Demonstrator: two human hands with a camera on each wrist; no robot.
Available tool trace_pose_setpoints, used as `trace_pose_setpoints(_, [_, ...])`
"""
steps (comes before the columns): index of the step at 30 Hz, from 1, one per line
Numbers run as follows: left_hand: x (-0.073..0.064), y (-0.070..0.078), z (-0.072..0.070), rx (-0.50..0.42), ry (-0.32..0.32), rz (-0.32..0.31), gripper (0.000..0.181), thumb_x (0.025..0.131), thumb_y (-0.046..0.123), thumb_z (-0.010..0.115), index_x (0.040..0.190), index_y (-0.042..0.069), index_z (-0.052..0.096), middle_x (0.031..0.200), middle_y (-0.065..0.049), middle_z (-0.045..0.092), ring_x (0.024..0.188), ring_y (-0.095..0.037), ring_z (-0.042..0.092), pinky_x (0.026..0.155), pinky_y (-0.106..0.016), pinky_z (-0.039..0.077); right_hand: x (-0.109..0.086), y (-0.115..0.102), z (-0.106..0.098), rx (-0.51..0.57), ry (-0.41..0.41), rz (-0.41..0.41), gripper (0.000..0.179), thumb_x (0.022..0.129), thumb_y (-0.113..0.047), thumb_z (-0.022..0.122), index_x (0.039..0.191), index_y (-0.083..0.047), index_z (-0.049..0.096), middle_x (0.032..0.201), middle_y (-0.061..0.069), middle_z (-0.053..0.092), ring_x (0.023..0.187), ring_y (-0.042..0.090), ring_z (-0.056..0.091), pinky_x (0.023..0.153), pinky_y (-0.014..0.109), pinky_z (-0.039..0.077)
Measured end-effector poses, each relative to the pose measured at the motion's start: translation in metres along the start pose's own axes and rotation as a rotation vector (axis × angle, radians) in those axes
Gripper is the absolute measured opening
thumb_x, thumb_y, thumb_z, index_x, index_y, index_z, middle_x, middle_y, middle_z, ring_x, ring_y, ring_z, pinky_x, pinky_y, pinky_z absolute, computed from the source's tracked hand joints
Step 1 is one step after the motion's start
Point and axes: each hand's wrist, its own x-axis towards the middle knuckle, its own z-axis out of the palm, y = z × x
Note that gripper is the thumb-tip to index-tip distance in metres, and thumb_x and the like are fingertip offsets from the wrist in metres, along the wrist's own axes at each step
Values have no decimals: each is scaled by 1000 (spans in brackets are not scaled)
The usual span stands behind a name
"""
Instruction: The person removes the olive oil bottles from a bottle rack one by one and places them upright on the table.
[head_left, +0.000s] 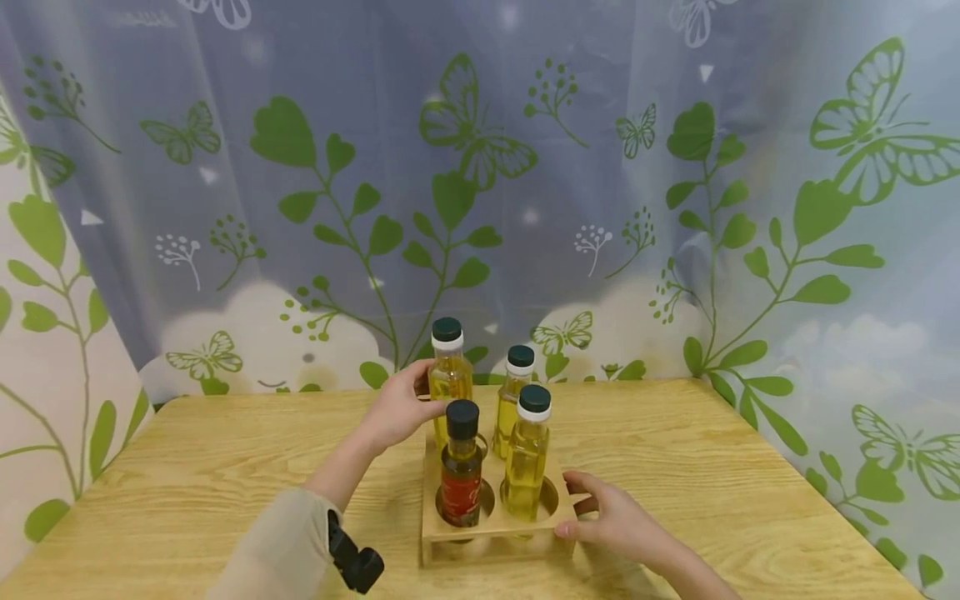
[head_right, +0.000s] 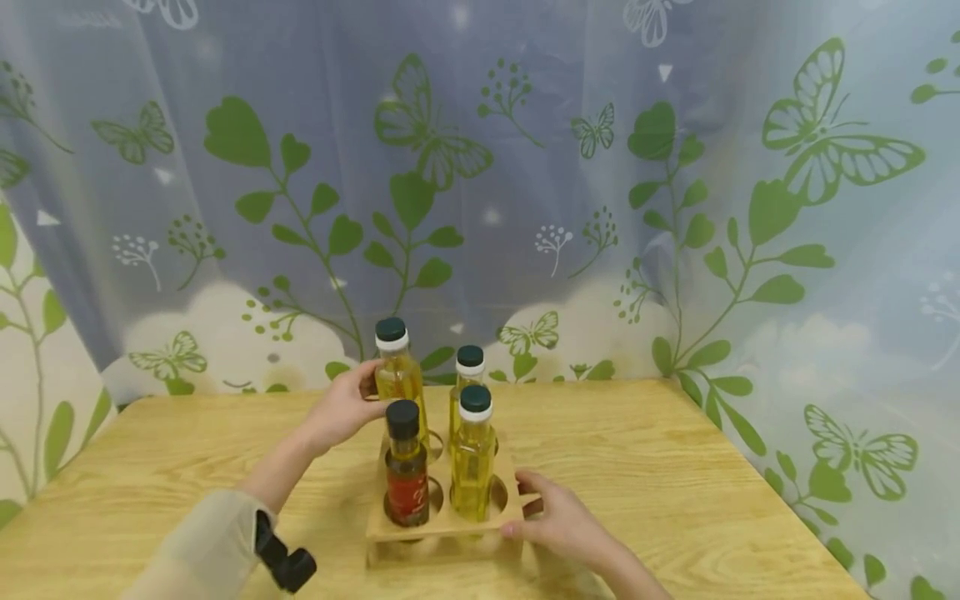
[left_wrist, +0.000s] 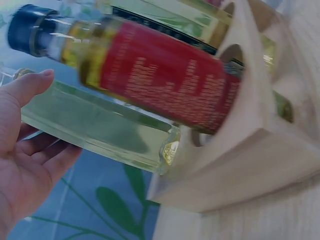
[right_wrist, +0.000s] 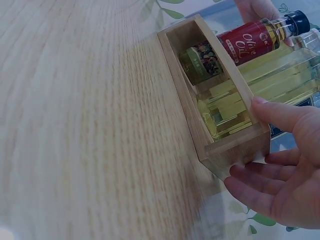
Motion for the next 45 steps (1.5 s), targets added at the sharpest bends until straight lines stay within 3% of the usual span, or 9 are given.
trace_pose_setpoints(6, [-2,10,-22,99,6,-5,69,82,29,72,136,1,40,121,-15,56,112,-31,53,90,-44,46,1,0,0,-9,4,9,79,79,-29,75,134,12,37,124,29,48,100,35,56,79,45,50])
trace_pose_setpoints(11, [-6,7,-44,118,29,-17,65,83,28,71,133,-1,43,120,-18,56,110,-32,54,89,-44,46,0,-1,-1,-43,18,0,78,78,-28,75,134,12,38,124,30,49,100,36,57,80,46,49])
trace_pose_setpoints(19, [-23,-21,-85,192,75,-92,70,86,32,66,137,-6,35,128,-25,48,117,-38,48,92,-48,44,1,1,-5,-20,7,-40,77,78,-23,76,132,16,37,125,32,48,104,38,54,82,46,49])
trace_pose_setpoints(27, [-43,-54,-120,189,120,-155,71,90,31,62,134,-13,30,128,-32,44,116,-43,46,93,-50,43,0,2,-8,2,13,-79,75,77,-20,76,130,17,38,125,31,49,109,41,52,90,53,43])
trace_pose_setpoints(35, [-61,-73,-142,261,153,-238,81,88,44,60,136,-13,28,128,-33,43,114,-44,46,91,-52,42,2,2,-7,88,-25,-66,77,79,-17,75,132,19,33,125,34,46,106,41,54,85,46,48])
trace_pose_setpoints(45, [-73,-89,-152,295,147,-270,80,89,45,58,134,-14,29,127,-35,43,113,-47,45,89,-53,43,1,4,-5,127,-53,-23,78,82,-22,73,137,13,31,130,35,41,110,43,51,86,45,48])
